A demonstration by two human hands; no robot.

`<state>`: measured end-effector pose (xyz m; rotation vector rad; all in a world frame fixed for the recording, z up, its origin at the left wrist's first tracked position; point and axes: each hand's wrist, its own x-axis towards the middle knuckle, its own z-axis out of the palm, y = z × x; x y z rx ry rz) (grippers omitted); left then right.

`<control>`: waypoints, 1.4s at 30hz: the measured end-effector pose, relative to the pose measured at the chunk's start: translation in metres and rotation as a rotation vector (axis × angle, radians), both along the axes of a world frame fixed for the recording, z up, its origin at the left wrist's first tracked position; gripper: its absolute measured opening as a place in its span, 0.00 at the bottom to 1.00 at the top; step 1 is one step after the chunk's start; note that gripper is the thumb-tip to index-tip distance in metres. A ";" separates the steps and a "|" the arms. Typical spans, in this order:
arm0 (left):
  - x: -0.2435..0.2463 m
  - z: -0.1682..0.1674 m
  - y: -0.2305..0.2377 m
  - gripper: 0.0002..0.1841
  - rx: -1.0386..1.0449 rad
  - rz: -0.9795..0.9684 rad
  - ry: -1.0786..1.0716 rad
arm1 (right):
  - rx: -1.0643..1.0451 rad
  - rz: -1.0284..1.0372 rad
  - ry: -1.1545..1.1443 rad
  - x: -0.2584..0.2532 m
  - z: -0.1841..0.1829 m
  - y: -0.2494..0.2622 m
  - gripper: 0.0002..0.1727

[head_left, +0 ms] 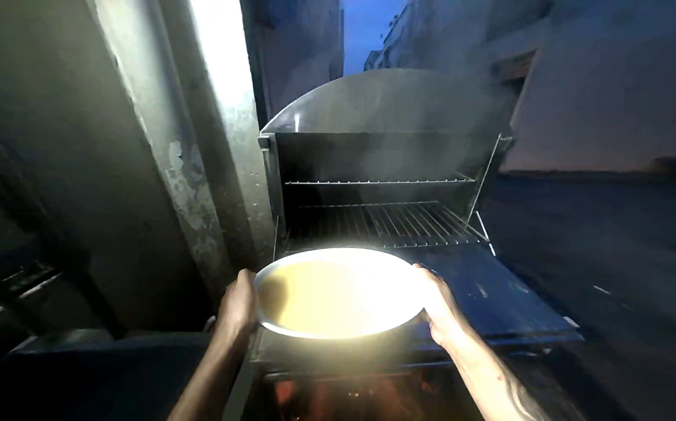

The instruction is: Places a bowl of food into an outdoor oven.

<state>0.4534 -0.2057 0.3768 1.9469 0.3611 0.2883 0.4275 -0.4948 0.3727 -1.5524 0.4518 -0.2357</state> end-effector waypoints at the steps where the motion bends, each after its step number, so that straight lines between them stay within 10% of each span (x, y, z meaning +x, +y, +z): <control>1: 0.008 0.001 -0.005 0.24 -0.014 -0.001 -0.003 | 0.007 0.001 -0.002 0.005 0.000 -0.005 0.26; 42: 0.299 0.020 -0.129 0.25 0.446 -0.688 0.149 | 0.091 -0.540 0.123 0.145 -0.017 -0.059 0.31</control>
